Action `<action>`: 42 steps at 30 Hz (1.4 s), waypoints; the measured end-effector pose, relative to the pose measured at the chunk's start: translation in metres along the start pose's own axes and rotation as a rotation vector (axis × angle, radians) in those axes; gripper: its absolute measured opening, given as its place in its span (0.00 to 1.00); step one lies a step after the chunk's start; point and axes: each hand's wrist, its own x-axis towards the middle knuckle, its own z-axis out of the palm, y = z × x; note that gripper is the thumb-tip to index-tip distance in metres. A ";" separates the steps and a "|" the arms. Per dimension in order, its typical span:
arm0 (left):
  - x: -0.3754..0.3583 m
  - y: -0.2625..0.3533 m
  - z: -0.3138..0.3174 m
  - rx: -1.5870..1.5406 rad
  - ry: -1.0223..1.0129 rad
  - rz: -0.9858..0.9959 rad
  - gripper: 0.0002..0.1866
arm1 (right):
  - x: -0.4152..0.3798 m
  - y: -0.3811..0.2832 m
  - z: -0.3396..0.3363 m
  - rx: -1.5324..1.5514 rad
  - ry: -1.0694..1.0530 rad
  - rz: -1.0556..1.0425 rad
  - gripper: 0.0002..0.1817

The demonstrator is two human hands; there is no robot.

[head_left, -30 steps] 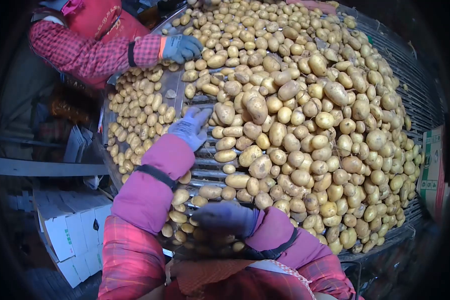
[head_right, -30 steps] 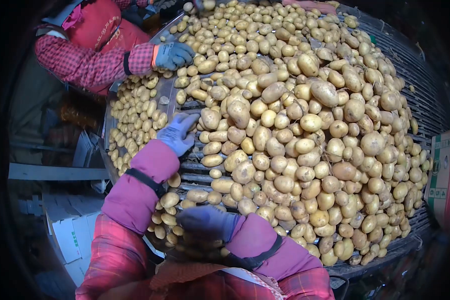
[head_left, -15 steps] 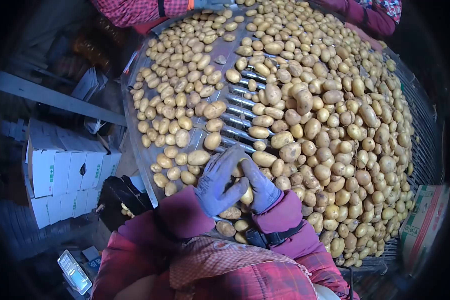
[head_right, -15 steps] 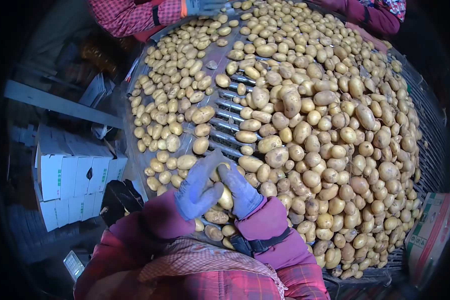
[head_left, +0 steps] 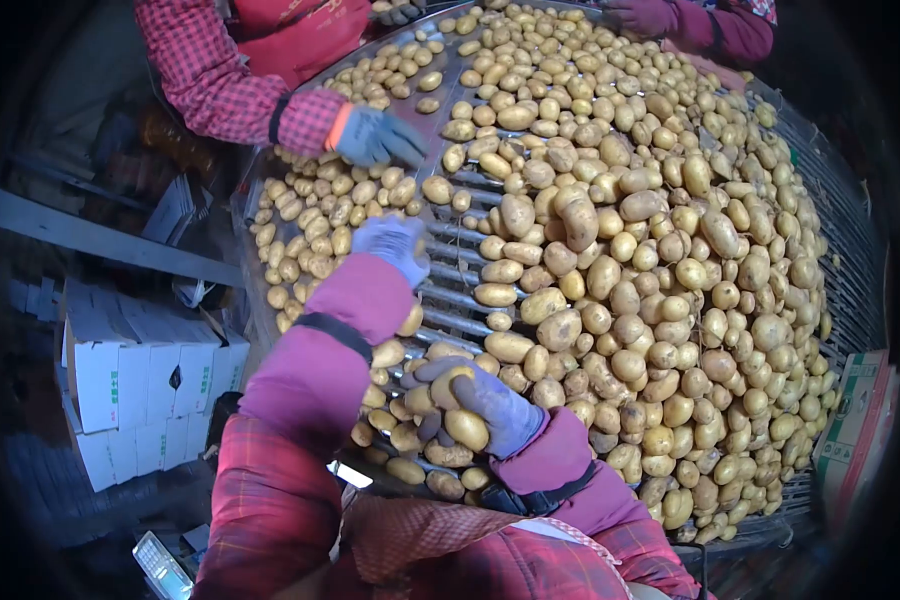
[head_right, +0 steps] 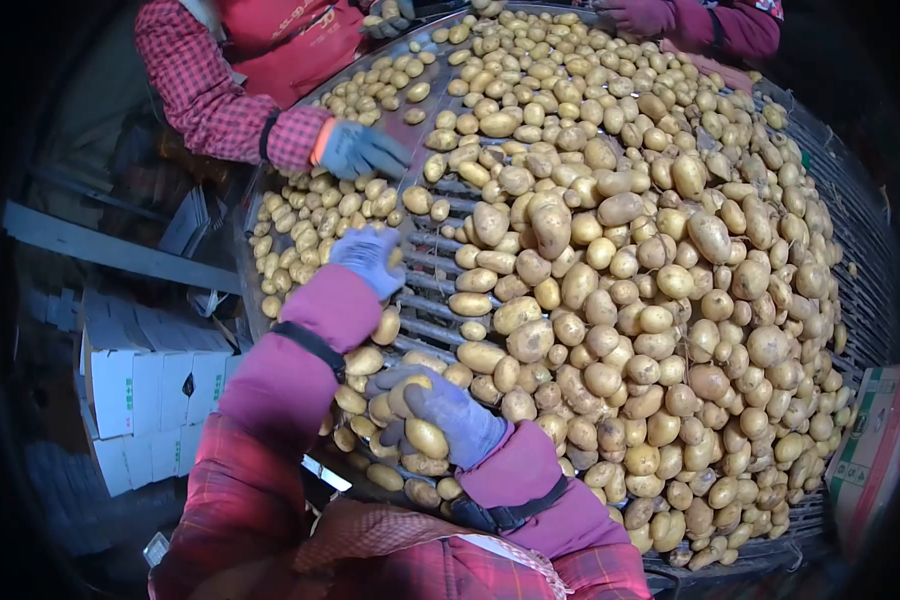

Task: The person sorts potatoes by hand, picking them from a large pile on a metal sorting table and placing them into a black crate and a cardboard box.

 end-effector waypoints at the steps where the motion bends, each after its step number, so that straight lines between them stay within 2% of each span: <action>1: 0.004 -0.014 -0.001 -0.253 0.120 -0.037 0.29 | -0.004 -0.009 0.014 0.031 0.031 -0.004 0.37; 2: 0.006 -0.022 -0.005 -0.506 0.232 -0.069 0.30 | -0.006 -0.014 0.021 0.068 0.063 -0.006 0.37; 3: 0.014 -0.026 -0.011 -0.415 0.216 -0.040 0.27 | -0.004 -0.010 0.008 0.060 0.018 0.043 0.38; 6: 0.028 -0.002 -0.032 -0.337 0.158 -0.004 0.28 | 0.000 -0.002 -0.009 -0.050 -0.032 0.105 0.34; 7: 0.042 0.005 -0.019 -0.244 0.194 -0.004 0.27 | -0.005 -0.018 0.007 0.027 -0.153 0.027 0.35; 8: 0.052 0.008 -0.017 -0.250 0.199 0.004 0.27 | 0.000 -0.014 0.000 -0.031 -0.188 -0.018 0.34; 10: 0.071 0.017 -0.016 -0.102 0.093 -0.024 0.33 | 0.018 -0.002 -0.015 -0.345 -0.178 -0.077 0.32; 12: 0.078 0.016 -0.018 -0.106 0.063 -0.051 0.32 | 0.023 0.017 -0.027 -0.290 -0.176 -0.131 0.33; 14: 0.086 -0.009 -0.010 -0.518 0.211 0.048 0.31 | 0.017 0.004 -0.013 -0.235 -0.151 -0.073 0.34; 15: 0.077 -0.016 -0.012 -0.900 0.152 0.041 0.17 | 0.018 0.003 -0.014 -0.198 -0.157 -0.041 0.35; 16: 0.054 -0.017 -0.027 -0.896 0.157 0.035 0.17 | 0.018 0.003 -0.014 -0.162 -0.162 -0.008 0.36; 18: 0.009 -0.022 -0.045 -2.055 -0.114 -0.096 0.17 | 0.004 -0.006 -0.007 -0.187 -0.064 0.018 0.36; 19: -0.006 -0.029 -0.041 -2.063 -0.093 -0.113 0.17 | 0.009 -0.002 -0.012 -0.137 -0.086 0.029 0.35; 20: -0.021 -0.035 -0.035 -2.063 0.011 -0.061 0.17 | 0.009 0.002 -0.011 -0.036 -0.100 -0.014 0.35; 21: -0.033 -0.042 -0.031 -2.060 0.116 -0.012 0.17 | 0.007 0.005 -0.009 -0.048 -0.041 -0.042 0.34; 22: -0.047 -0.039 -0.036 -2.076 0.140 -0.040 0.17 | 0.004 0.007 -0.006 -0.061 0.021 -0.068 0.34; 23: -0.063 -0.029 -0.048 -2.185 0.165 -0.048 0.17 | 0.003 0.008 -0.005 0.002 0.029 -0.066 0.32; 24: -0.076 -0.026 -0.053 -2.293 0.195 -0.050 0.17 | 0.006 0.012 -0.005 -0.064 0.067 -0.104 0.31; 26: -0.085 -0.045 -0.016 -2.597 -0.069 0.502 0.21 | 0.008 0.015 -0.017 -0.150 0.019 -0.089 0.39; 27: -0.093 -0.049 0.001 -2.450 0.073 0.170 0.22 | 0.007 0.015 -0.012 -0.163 0.006 -0.115 0.37; 29: -0.127 -0.053 0.002 -2.171 0.270 -0.014 0.26 | 0.008 0.018 -0.008 -0.217 0.041 -0.132 0.34; 30: -0.138 -0.057 0.013 -2.188 0.288 -0.040 0.26 | 0.008 0.021 -0.008 -0.247 0.048 -0.144 0.33; 32: -0.154 -0.061 0.031 -2.817 0.078 -0.122 0.27 | 0.010 0.021 -0.006 -0.327 0.069 -0.149 0.32; 34: -0.176 -0.062 0.037 -2.804 0.016 -0.174 0.27 | 0.006 0.018 0.010 -0.438 0.175 -0.101 0.33; 36: -0.191 -0.059 0.050 -2.816 0.131 -0.094 0.26 | 0.010 0.024 0.010 -0.443 0.284 -0.056 0.33; 38: -0.213 -0.058 0.043 -2.804 0.153 -0.131 0.23 | 0.010 0.027 0.013 -0.477 0.249 -0.085 0.27; 40: -0.235 -0.058 0.032 -2.357 -0.008 -0.261 0.21 | 0.010 0.028 0.005 -0.510 0.247 -0.087 0.28; 42: -0.251 -0.050 0.042 -2.313 0.001 -0.274 0.21 | 0.005 0.029 0.003 -0.394 0.103 -0.169 0.30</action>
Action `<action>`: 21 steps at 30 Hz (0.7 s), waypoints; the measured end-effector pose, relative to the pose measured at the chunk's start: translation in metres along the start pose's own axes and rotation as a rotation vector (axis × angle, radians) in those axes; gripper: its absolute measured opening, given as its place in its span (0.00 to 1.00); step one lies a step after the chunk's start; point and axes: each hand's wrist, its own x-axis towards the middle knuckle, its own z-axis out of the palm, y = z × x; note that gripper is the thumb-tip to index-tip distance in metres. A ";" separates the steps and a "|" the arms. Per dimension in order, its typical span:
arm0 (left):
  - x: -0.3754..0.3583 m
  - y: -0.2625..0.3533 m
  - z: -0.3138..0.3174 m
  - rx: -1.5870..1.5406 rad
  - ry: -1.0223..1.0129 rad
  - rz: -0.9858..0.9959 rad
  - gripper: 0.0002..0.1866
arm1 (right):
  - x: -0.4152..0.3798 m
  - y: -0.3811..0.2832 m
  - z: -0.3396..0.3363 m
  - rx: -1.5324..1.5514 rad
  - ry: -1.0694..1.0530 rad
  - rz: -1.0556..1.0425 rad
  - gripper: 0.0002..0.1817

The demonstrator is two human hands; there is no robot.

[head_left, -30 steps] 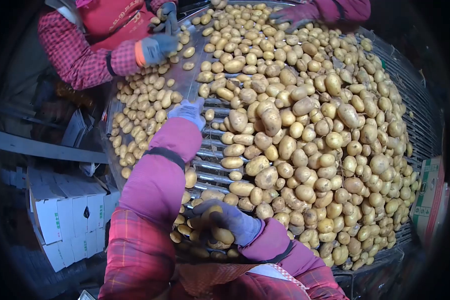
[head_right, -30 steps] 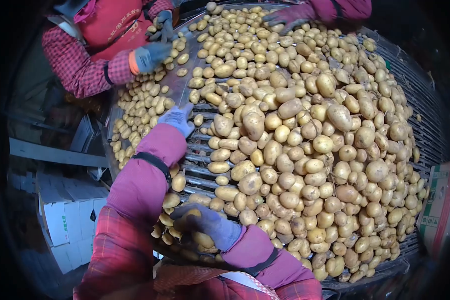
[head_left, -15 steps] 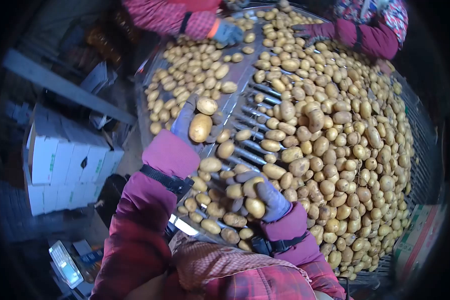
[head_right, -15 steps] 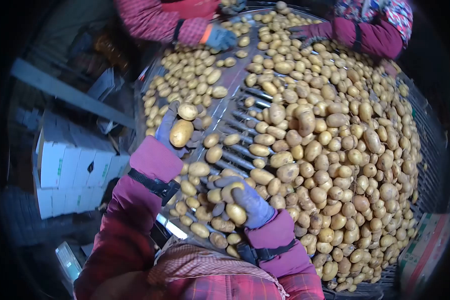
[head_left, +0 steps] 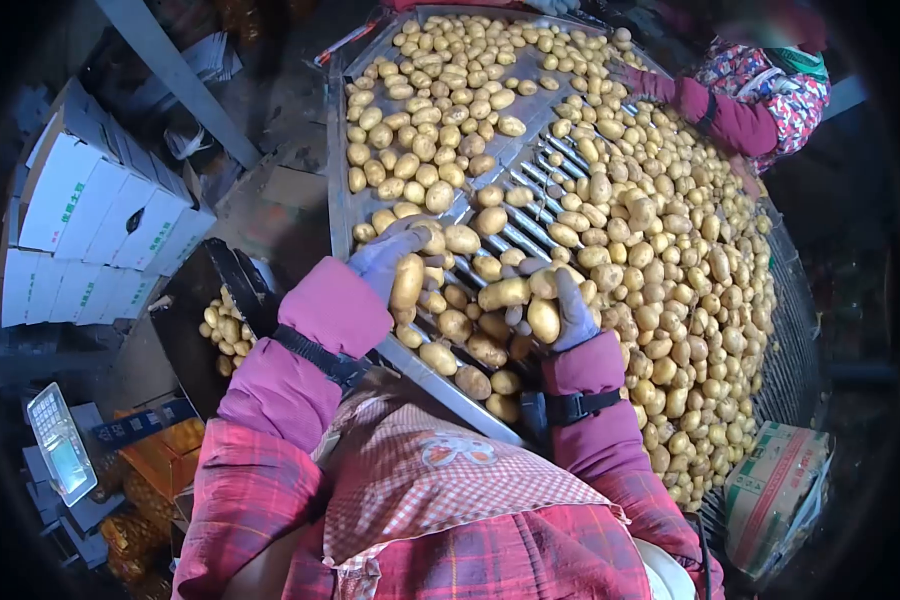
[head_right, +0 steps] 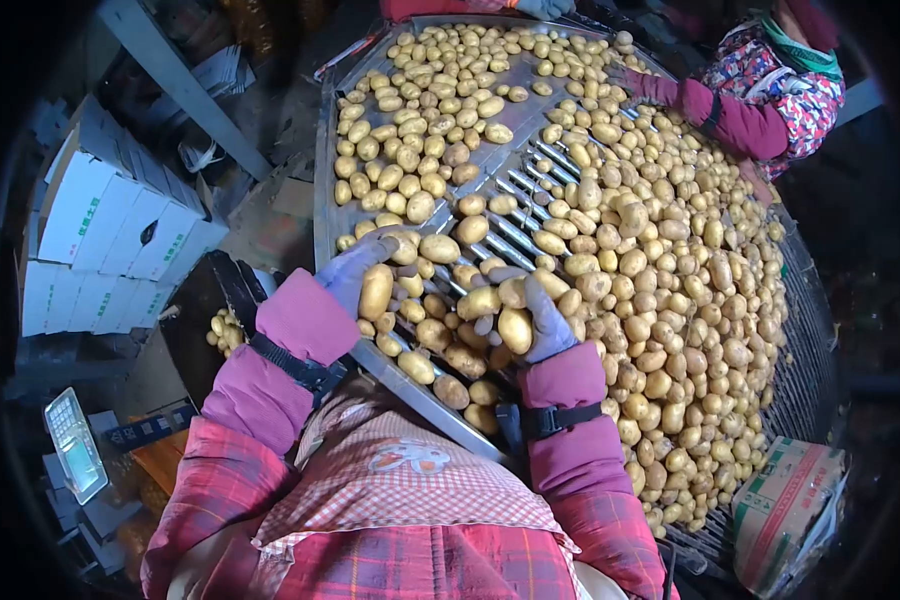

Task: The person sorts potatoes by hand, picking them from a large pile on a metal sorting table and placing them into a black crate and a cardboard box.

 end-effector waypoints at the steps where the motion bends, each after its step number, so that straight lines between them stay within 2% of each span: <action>1: -0.009 -0.003 -0.003 0.039 0.041 0.042 0.22 | -0.003 -0.002 0.001 -0.010 0.074 -0.020 0.32; 2: -0.016 -0.005 -0.009 0.081 0.080 0.084 0.24 | -0.005 -0.009 0.004 -0.137 0.069 -0.086 0.33; 3: -0.020 -0.007 -0.028 0.073 0.096 0.060 0.26 | -0.014 -0.015 0.010 -0.088 0.186 -0.100 0.33; 4: -0.026 -0.011 -0.052 0.038 0.091 0.145 0.26 | -0.022 -0.024 0.023 -0.035 0.299 -0.116 0.33; 5: -0.028 -0.015 -0.090 -0.017 0.036 0.185 0.28 | -0.027 -0.025 -0.006 0.053 0.180 -0.099 0.32; 6: -0.039 -0.005 -0.119 -0.124 0.186 0.011 0.27 | -0.033 -0.030 -0.001 0.039 0.294 -0.138 0.32; 8: -0.070 -0.025 -0.209 -0.106 0.357 0.114 0.27 | -0.038 -0.035 -0.018 0.024 0.228 -0.203 0.32; 10: -0.091 -0.065 -0.298 0.139 0.716 0.295 0.27 | -0.037 -0.039 -0.019 0.051 0.337 -0.299 0.31; 12: -0.103 -0.093 -0.352 1.193 1.107 0.316 0.26 | -0.039 -0.048 -0.020 0.058 0.380 -0.320 0.31; 13: -0.104 -0.085 -0.338 1.033 0.976 0.400 0.25 | -0.040 -0.052 -0.030 0.030 0.271 -0.346 0.32; 14: -0.100 -0.067 -0.293 0.766 0.834 0.444 0.24 | -0.041 -0.061 -0.037 0.058 0.223 -0.305 0.32; 15: -0.091 -0.052 -0.243 0.500 0.692 0.478 0.23 | -0.041 -0.066 -0.042 0.102 0.282 -0.347 0.32; 16: -0.075 -0.047 -0.223 0.590 0.564 0.507 0.22 | -0.040 -0.073 -0.041 0.146 0.337 -0.394 0.33; 17: -0.058 -0.041 -0.194 0.526 0.448 0.428 0.21 | -0.043 -0.082 -0.054 0.115 0.230 -0.413 0.30; 18: -0.039 -0.036 -0.146 0.660 0.410 0.610 0.21 | -0.050 -0.095 -0.072 0.086 0.127 -0.433 0.28; 19: -0.044 -0.005 -0.084 0.491 0.148 0.468 0.21 | -0.054 -0.107 -0.087 0.094 -0.008 -0.443 0.27; 20: -0.001 -0.042 -0.085 0.604 0.203 0.745 0.22 | -0.057 -0.112 -0.110 -0.031 0.044 -0.504 0.27; 21: 0.016 -0.042 -0.062 0.847 0.181 0.578 0.22 | -0.060 -0.116 -0.134 -0.156 0.105 -0.561 0.28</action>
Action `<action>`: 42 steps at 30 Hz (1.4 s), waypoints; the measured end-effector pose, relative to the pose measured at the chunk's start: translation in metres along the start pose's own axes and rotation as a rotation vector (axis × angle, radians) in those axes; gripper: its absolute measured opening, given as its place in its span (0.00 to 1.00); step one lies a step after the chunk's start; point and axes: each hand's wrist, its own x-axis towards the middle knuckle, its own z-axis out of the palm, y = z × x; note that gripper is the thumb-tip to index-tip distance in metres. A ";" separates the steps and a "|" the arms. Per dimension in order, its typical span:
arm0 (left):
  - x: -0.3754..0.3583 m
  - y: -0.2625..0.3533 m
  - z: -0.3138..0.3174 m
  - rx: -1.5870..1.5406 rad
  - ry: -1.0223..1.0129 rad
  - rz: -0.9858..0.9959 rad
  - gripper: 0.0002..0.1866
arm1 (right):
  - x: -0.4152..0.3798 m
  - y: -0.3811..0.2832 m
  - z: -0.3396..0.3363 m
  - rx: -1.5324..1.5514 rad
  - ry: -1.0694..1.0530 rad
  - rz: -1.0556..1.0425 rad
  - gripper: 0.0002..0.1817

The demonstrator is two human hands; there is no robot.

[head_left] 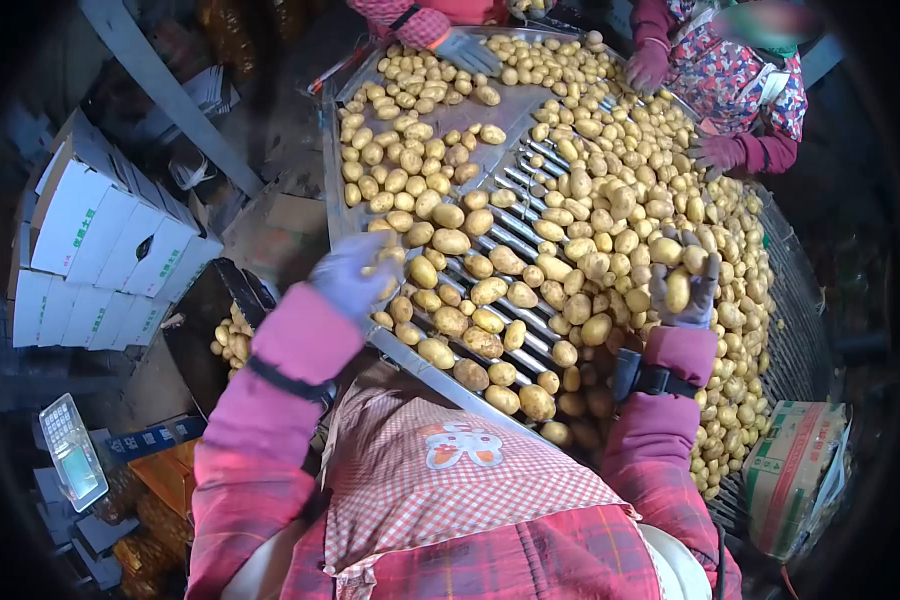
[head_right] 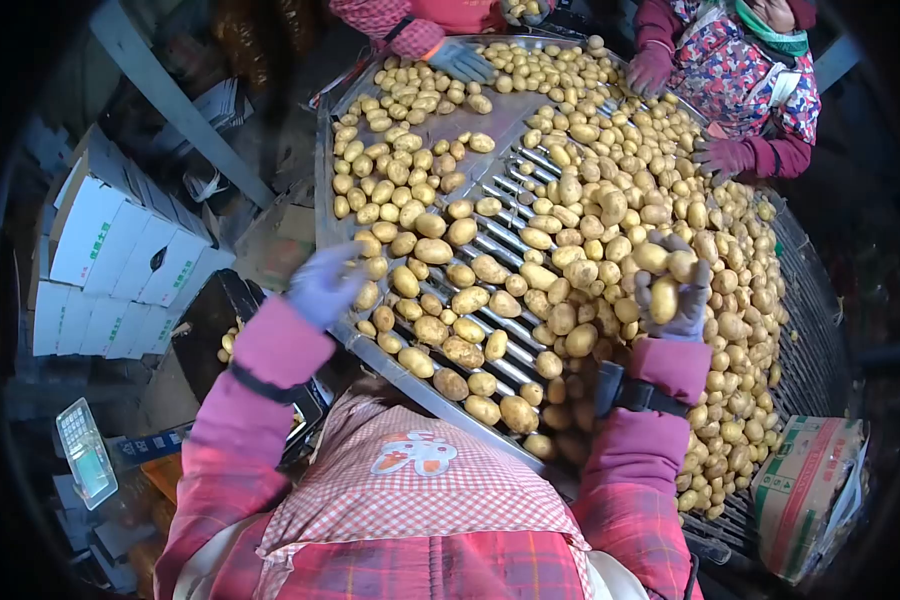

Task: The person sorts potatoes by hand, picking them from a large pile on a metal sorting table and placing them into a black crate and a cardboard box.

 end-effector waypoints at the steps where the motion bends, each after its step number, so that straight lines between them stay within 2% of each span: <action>1: 0.009 0.069 0.009 0.054 -0.210 -0.154 0.23 | -0.005 0.006 -0.010 -0.111 0.030 -0.111 0.27; 3: 0.036 0.030 0.061 0.287 -0.273 0.230 0.25 | -0.014 0.019 -0.029 -0.348 0.131 -0.321 0.27; 4: 0.045 0.023 0.075 0.288 -0.277 0.245 0.25 | -0.014 0.025 -0.042 -0.275 0.147 -0.263 0.26; 6: 0.053 0.021 0.097 0.771 -0.170 0.364 0.26 | -0.015 0.030 -0.059 -0.159 0.261 -0.224 0.25; 7: 0.062 0.026 0.103 0.765 -0.179 0.373 0.26 | -0.015 0.031 -0.062 -0.098 0.319 -0.209 0.24; 8: 0.073 0.046 0.100 0.909 -0.333 0.220 0.24 | -0.016 0.035 -0.072 -0.680 0.275 -0.297 0.25; 9: 0.080 0.059 0.101 1.049 -0.488 0.059 0.23 | -0.017 0.033 -0.074 -0.812 0.295 -0.240 0.26; 10: 0.084 0.062 0.106 1.135 -0.457 0.062 0.18 | -0.018 0.030 -0.076 -0.948 0.308 -0.181 0.27; 11: 0.087 0.059 0.108 1.135 -0.457 0.069 0.18 | -0.019 0.028 -0.077 -1.082 0.315 -0.121 0.28; 13: 0.092 0.053 0.110 1.173 -0.407 -0.007 0.18 | -0.020 0.024 -0.077 -0.874 0.315 -0.028 0.24; 15: 0.094 0.046 0.093 1.088 -0.399 0.005 0.19 | -0.023 0.022 -0.076 -0.633 0.314 0.040 0.23; 17: 0.099 0.045 0.064 0.721 -0.392 -0.138 0.21 | -0.025 0.020 -0.070 -0.405 0.324 0.034 0.23; 18: 0.098 0.041 0.049 0.730 -0.279 -0.108 0.24 | -0.027 0.020 -0.067 -0.344 0.328 0.036 0.23; 19: 0.099 0.038 0.041 0.736 -0.292 -0.116 0.24 | -0.028 0.020 -0.065 -0.309 0.329 0.042 0.23; 21: 0.112 0.034 0.034 0.757 -0.160 -0.023 0.29 | -0.029 0.021 -0.061 -0.292 0.329 0.052 0.23; 22: 0.118 0.032 0.035 0.755 -0.163 -0.019 0.29 | -0.028 0.021 -0.059 -0.308 0.325 0.051 0.23; 24: 0.126 0.026 0.044 0.981 -0.279 0.136 0.23 | -0.030 0.021 -0.056 -0.605 0.291 0.027 0.23; 25: 0.128 0.037 0.043 0.974 -0.285 0.142 0.23 | -0.030 0.020 -0.051 -1.054 0.254 0.011 0.23; 26: 0.127 0.057 0.036 0.996 -0.354 0.087 0.26 | -0.031 0.021 -0.040 -1.584 0.217 0.015 0.23; 27: 0.127 0.067 0.035 1.018 -0.428 0.029 0.30 | -0.029 0.021 -0.037 -1.671 0.206 0.028 0.23; 28: 0.145 0.057 0.045 0.987 -0.461 -0.110 0.29 | -0.025 0.022 -0.034 -1.752 0.175 0.046 0.23; 30: 0.143 0.040 0.061 1.005 -0.439 -0.072 0.29 | -0.024 0.024 -0.052 -1.036 0.209 -0.031 0.25; 31: 0.139 0.039 0.062 1.023 -0.408 -0.043 0.28 | -0.026 0.018 -0.047 -0.467 0.125 -0.016 0.25; 33: 0.136 0.040 0.065 1.024 -0.338 -0.042 0.28 | -0.021 0.018 -0.048 0.103 0.007 -0.006 0.24; 35: 0.143 0.021 0.071 0.926 -0.241 -0.125 0.27 | -0.014 0.027 -0.083 -0.230 0.041 0.042 0.25; 36: 0.134 0.041 0.067 0.929 -0.231 -0.113 0.21 | -0.015 0.033 -0.099 -0.396 0.068 0.063 0.27; 38: 0.129 0.035 0.062 0.844 -0.212 -0.085 0.22 | -0.019 0.031 -0.093 -0.430 0.142 0.109 0.27; 39: 0.127 0.032 0.059 0.761 -0.207 -0.054 0.23 | -0.018 0.028 -0.092 -0.207 0.117 0.113 0.26; 40: 0.127 0.044 0.048 0.756 -0.308 -0.150 0.25 | -0.017 0.023 -0.084 0.016 0.095 0.124 0.26; 41: 0.118 0.041 0.036 0.761 -0.310 -0.160 0.25 | -0.016 0.020 -0.081 0.328 0.007 0.116 0.30; 42: 0.102 0.031 0.018 0.715 -0.172 -0.119 0.26 | -0.016 0.020 -0.083 0.694 0.140 0.200 0.31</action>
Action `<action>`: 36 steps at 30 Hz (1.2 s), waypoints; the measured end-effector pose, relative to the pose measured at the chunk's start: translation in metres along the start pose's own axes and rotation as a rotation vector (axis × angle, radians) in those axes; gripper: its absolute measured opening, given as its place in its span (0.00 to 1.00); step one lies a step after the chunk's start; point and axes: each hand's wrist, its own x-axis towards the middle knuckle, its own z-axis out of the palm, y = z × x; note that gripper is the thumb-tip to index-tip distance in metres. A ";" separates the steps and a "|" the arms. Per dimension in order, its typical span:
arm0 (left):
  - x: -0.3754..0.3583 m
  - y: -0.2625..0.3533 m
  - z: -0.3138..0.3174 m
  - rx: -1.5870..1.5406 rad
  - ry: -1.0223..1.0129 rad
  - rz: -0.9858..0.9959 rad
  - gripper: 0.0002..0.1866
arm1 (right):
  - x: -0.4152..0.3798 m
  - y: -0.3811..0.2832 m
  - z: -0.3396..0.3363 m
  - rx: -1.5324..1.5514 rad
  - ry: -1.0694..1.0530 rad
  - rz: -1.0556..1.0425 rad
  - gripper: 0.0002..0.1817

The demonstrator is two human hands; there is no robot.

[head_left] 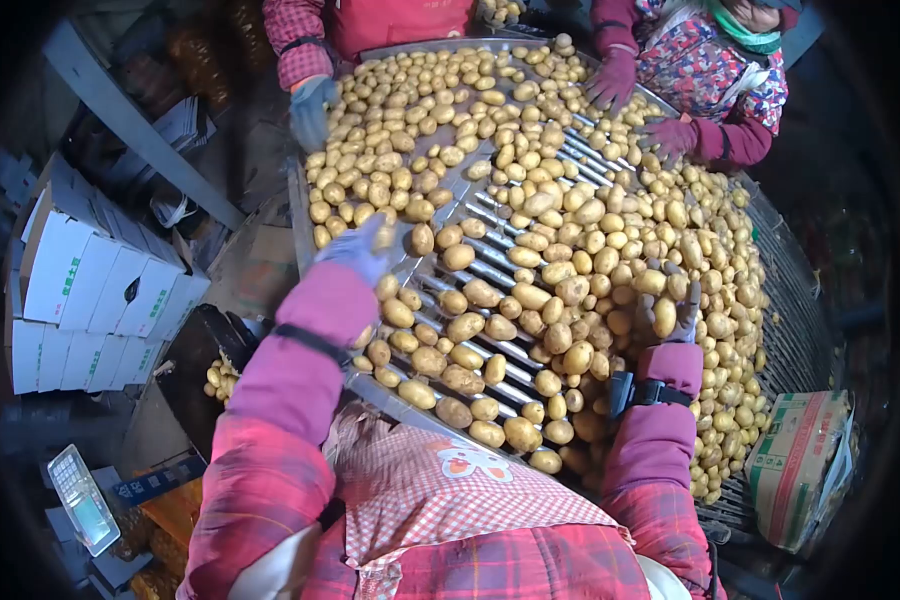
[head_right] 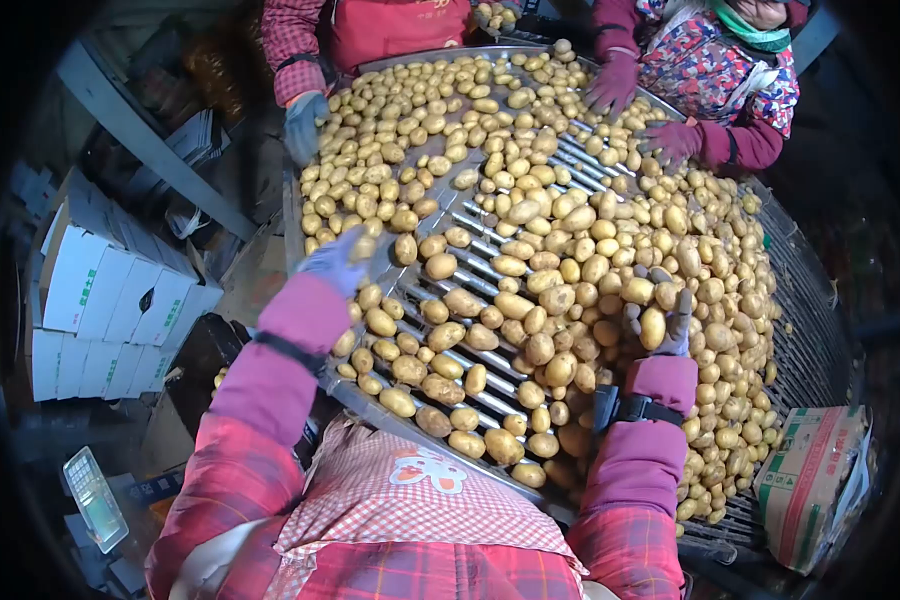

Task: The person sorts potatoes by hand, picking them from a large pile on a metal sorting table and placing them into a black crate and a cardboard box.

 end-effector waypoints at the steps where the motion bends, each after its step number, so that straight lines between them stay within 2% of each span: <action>1: -0.018 -0.020 -0.006 -0.054 0.140 -0.004 0.26 | 0.000 -0.001 -0.002 0.379 0.137 0.016 0.33; 2: -0.041 -0.030 -0.024 -0.107 0.187 -0.077 0.27 | 0.003 0.000 -0.010 -0.427 0.146 -0.154 0.32; 3: -0.065 -0.046 -0.041 -0.159 0.234 -0.149 0.28 | 0.001 0.001 -0.009 -0.650 0.165 -0.206 0.32; 4: -0.079 -0.103 -0.027 -0.314 0.291 -0.195 0.30 | 0.000 0.004 -0.002 -0.640 0.153 -0.213 0.32; 5: -0.109 -0.112 -0.047 -0.228 0.263 -0.399 0.30 | -0.002 0.006 0.003 -0.617 0.143 -0.207 0.31; 7: -0.164 -0.187 -0.044 -0.198 0.333 -0.425 0.32 | -0.004 0.007 0.009 -0.595 0.131 -0.198 0.31; 8: -0.190 -0.230 -0.035 -0.035 0.299 -0.551 0.34 | -0.005 0.008 0.011 -0.587 0.128 -0.196 0.30; 9: -0.214 -0.265 -0.025 -0.042 0.263 -0.597 0.35 | -0.006 0.009 0.013 -0.580 0.120 -0.193 0.30; 10: -0.226 -0.260 -0.030 0.097 0.119 -0.801 0.36 | -0.006 0.010 0.015 -0.571 0.117 -0.192 0.30; 11: -0.224 -0.258 -0.027 0.099 0.115 -0.796 0.36 | -0.006 0.010 0.016 -0.566 0.112 -0.192 0.29; 13: -0.219 -0.250 -0.017 0.366 0.449 -0.429 0.36 | -0.008 0.011 0.020 -0.551 0.101 -0.186 0.29; 14: -0.196 -0.213 -0.025 0.268 0.484 -0.361 0.35 | -0.007 0.012 0.021 -0.545 0.095 -0.182 0.28; 15: -0.174 -0.182 -0.030 0.190 0.462 -0.244 0.33 | -0.006 0.013 0.023 -0.532 0.087 -0.181 0.28; 16: -0.150 -0.155 -0.030 0.248 0.389 -0.080 0.30 | -0.005 0.014 0.025 -0.522 0.082 -0.177 0.28; 17: -0.136 -0.093 -0.037 0.129 0.395 0.048 0.25 | -0.004 0.014 0.026 -0.508 0.077 -0.173 0.28; 18: -0.115 -0.060 -0.033 -0.021 0.279 0.196 0.22 | -0.003 0.015 0.027 -0.494 0.071 -0.170 0.27; 19: -0.101 -0.047 -0.010 -0.074 0.278 0.362 0.21 | -0.005 0.016 0.029 -0.477 0.066 -0.165 0.27; 20: -0.091 -0.016 -0.002 -0.057 0.137 0.444 0.20 | -0.005 0.017 0.031 -0.459 0.058 -0.158 0.27; 22: -0.067 0.020 0.034 -0.061 0.054 0.569 0.24 | -0.006 0.018 0.032 -0.401 0.043 -0.141 0.26; 25: -0.037 0.051 0.064 -0.024 -0.048 0.543 0.25 | -0.005 0.019 0.036 -0.260 0.004 -0.109 0.26; 26: -0.027 0.057 0.071 0.083 -0.152 0.449 0.26 | -0.004 0.018 0.041 -0.145 -0.031 -0.079 0.27; 27: -0.022 0.061 0.079 0.192 -0.256 0.351 0.26 | -0.004 0.018 0.046 0.050 -0.059 -0.023 0.27; 28: -0.029 0.081 0.051 0.191 -0.307 0.330 0.26 | -0.004 0.019 0.049 0.323 -0.066 0.031 0.28; 31: -0.015 0.092 0.041 0.132 -0.413 0.321 0.28 | -0.007 0.020 0.035 1.188 -0.008 0.102 0.23; 34: -0.003 0.068 0.057 -0.078 -0.348 0.387 0.25 | -0.007 0.018 0.032 -0.340 -0.149 -0.110 0.23; 35: -0.010 0.074 0.044 -0.162 -0.316 0.402 0.24 | -0.007 0.022 0.033 -0.414 -0.143 -0.161 0.22; 36: -0.023 0.081 0.032 -0.232 -0.557 0.330 0.21 | -0.005 0.019 0.026 -0.539 -0.064 -0.191 0.22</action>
